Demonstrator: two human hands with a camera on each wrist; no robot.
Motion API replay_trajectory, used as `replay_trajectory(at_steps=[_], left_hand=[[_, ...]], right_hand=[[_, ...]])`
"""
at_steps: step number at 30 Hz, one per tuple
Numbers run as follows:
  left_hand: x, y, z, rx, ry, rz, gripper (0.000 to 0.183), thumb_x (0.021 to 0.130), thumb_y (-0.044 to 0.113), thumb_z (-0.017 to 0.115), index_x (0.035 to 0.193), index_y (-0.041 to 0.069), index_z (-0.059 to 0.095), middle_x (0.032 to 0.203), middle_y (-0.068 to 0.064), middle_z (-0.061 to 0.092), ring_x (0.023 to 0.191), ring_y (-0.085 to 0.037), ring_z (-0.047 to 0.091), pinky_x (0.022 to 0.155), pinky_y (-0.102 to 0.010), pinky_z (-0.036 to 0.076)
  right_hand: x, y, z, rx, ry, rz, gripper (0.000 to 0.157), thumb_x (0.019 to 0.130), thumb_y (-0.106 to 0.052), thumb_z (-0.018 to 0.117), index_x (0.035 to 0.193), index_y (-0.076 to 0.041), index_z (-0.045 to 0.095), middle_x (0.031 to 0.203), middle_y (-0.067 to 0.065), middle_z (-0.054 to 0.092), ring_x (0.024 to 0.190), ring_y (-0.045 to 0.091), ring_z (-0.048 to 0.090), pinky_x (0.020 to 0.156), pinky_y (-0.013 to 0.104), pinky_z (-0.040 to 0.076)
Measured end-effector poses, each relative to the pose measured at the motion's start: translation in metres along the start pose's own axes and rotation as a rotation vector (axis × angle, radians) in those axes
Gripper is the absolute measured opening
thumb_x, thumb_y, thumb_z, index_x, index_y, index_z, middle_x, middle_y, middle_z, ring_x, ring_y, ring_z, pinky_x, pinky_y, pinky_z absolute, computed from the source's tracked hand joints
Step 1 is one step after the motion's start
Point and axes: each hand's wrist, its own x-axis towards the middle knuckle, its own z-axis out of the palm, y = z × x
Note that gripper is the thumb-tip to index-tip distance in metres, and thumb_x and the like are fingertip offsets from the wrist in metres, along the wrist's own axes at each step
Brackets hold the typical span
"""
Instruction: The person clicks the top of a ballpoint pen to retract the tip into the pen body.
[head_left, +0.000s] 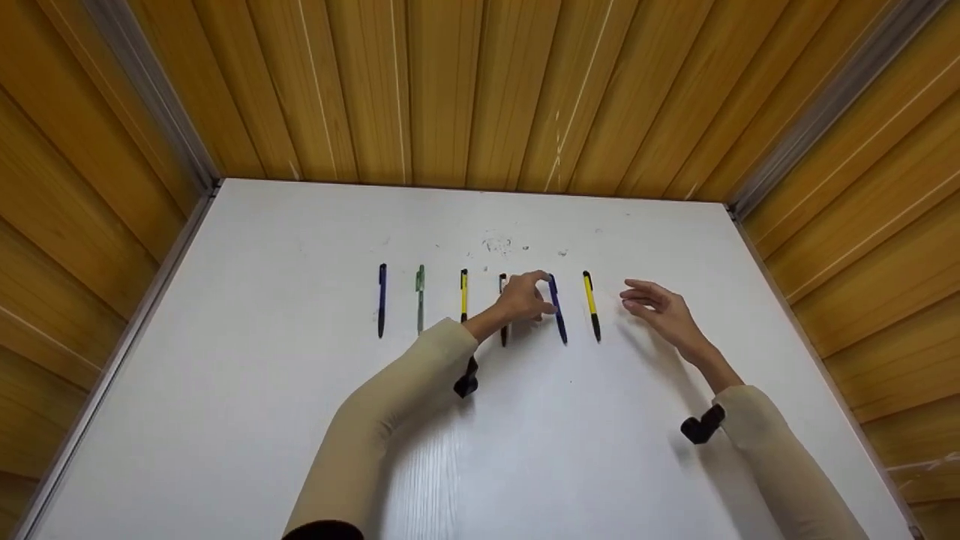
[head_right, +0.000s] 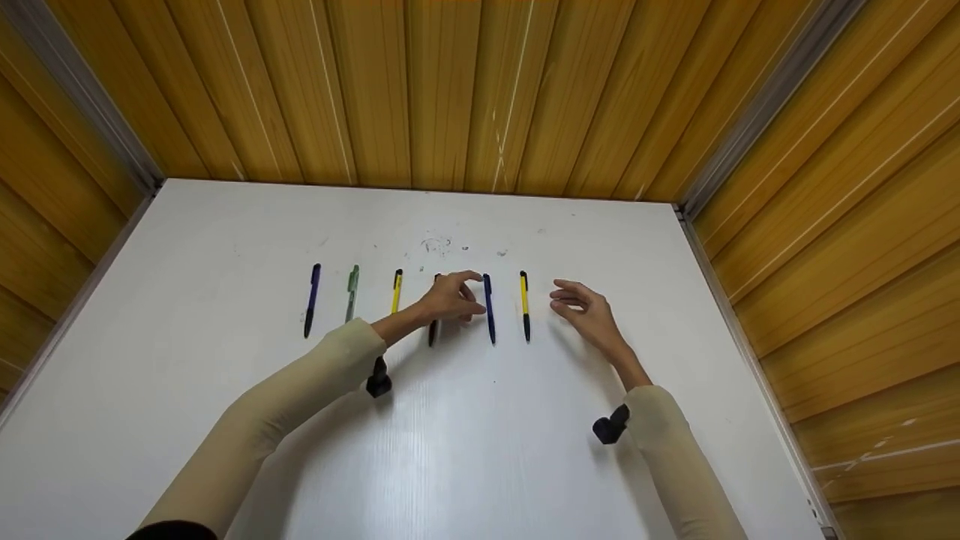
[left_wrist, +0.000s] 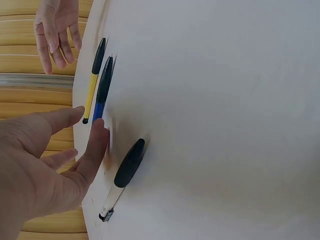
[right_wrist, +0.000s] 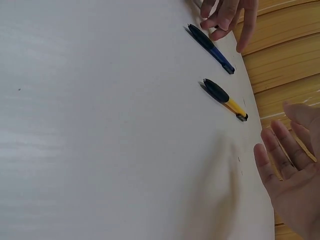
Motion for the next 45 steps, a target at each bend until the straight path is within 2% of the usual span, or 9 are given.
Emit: replay_trajectory(at_steps=[4, 7, 13, 20, 25, 29, 35, 41, 45], left_hand=[[0.005, 0.006, 0.009, 0.026, 0.017, -0.024, 0.06, 0.088, 0.008, 0.079, 0.142, 0.001, 0.055, 0.118, -0.02, 0.072, 0.08, -0.026, 0.078, 0.053, -0.015, 0.055], [0.008, 0.009, 0.015, 0.069, 0.037, -0.042, 0.06, 0.088, 0.012, 0.081, 0.142, 0.003, 0.057, 0.13, -0.018, 0.068, 0.086, -0.023, 0.076, 0.064, -0.02, 0.06], [0.013, 0.016, 0.028, 0.189, 0.093, -0.105, 0.065, 0.085, 0.023, 0.085, 0.143, 0.008, 0.058, 0.127, -0.01, 0.07, 0.099, -0.018, 0.066, 0.086, -0.029, 0.06], [0.017, 0.023, 0.041, 0.324, 0.119, -0.129, 0.06, 0.083, 0.021, 0.085, 0.137, 0.008, 0.063, 0.125, -0.01, 0.072, 0.088, -0.016, 0.065, 0.075, -0.033, 0.063], [0.017, 0.028, 0.043, 0.396, 0.104, -0.163, 0.042, 0.089, 0.013, 0.075, 0.13, 0.01, 0.068, 0.116, -0.008, 0.075, 0.076, -0.014, 0.06, 0.06, -0.028, 0.053], [0.014, 0.029, 0.038, 0.347, 0.097, -0.164, 0.043, 0.091, 0.01, 0.072, 0.133, 0.009, 0.067, 0.116, -0.008, 0.075, 0.073, -0.014, 0.057, 0.057, -0.027, 0.049], [0.007, 0.024, 0.023, 0.231, 0.073, -0.155, 0.051, 0.089, 0.007, 0.07, 0.14, 0.009, 0.063, 0.134, -0.009, 0.069, 0.088, -0.017, 0.059, 0.074, -0.029, 0.057], [-0.004, 0.018, 0.002, 0.165, 0.051, -0.101, 0.053, 0.087, -0.002, 0.067, 0.139, 0.007, 0.063, 0.138, -0.015, 0.065, 0.084, -0.018, 0.059, 0.059, -0.021, 0.043], [-0.021, 0.013, -0.014, 0.081, 0.028, -0.024, 0.053, 0.086, -0.007, 0.066, 0.139, 0.002, 0.062, 0.121, -0.02, 0.073, 0.072, -0.013, 0.059, 0.054, -0.015, 0.042]], right_hand=[[-0.005, 0.005, -0.003, 0.002, 0.001, 0.021, 0.053, 0.101, -0.019, 0.066, 0.142, 0.01, 0.051, 0.132, 0.03, 0.062, 0.104, -0.007, 0.064, 0.089, 0.009, 0.056], [-0.008, 0.008, -0.004, 0.003, 0.007, 0.039, 0.052, 0.1, -0.019, 0.067, 0.141, 0.01, 0.052, 0.131, 0.029, 0.063, 0.103, -0.007, 0.065, 0.088, 0.013, 0.059], [-0.012, 0.012, -0.005, -0.019, 0.023, 0.035, 0.051, 0.101, -0.019, 0.066, 0.14, 0.01, 0.053, 0.126, 0.024, 0.066, 0.102, -0.006, 0.065, 0.086, 0.015, 0.06], [-0.016, 0.014, -0.003, 0.035, 0.004, 0.041, 0.05, 0.1, -0.017, 0.066, 0.141, 0.009, 0.053, 0.128, 0.029, 0.063, 0.103, -0.002, 0.066, 0.086, 0.021, 0.062], [-0.017, 0.016, -0.003, 0.039, 0.004, 0.035, 0.049, 0.1, -0.017, 0.066, 0.14, 0.01, 0.054, 0.127, 0.029, 0.063, 0.103, -0.001, 0.066, 0.086, 0.022, 0.063], [-0.017, 0.016, -0.002, 0.046, 0.007, 0.028, 0.048, 0.1, -0.016, 0.066, 0.139, 0.011, 0.054, 0.126, 0.027, 0.065, 0.104, 0.002, 0.066, 0.086, 0.022, 0.063], [-0.013, 0.012, 0.001, 0.051, 0.0, 0.032, 0.049, 0.1, -0.014, 0.066, 0.139, 0.013, 0.053, 0.123, 0.022, 0.068, 0.104, 0.004, 0.068, 0.085, 0.023, 0.064], [-0.004, 0.007, 0.006, 0.025, -0.022, 0.032, 0.048, 0.101, -0.016, 0.065, 0.142, 0.008, 0.054, 0.128, 0.029, 0.063, 0.106, 0.007, 0.067, 0.086, 0.023, 0.063], [0.0, 0.004, 0.01, 0.026, -0.034, 0.016, 0.049, 0.102, -0.017, 0.064, 0.142, 0.009, 0.053, 0.128, 0.03, 0.062, 0.103, 0.0, 0.065, 0.087, 0.022, 0.062]])
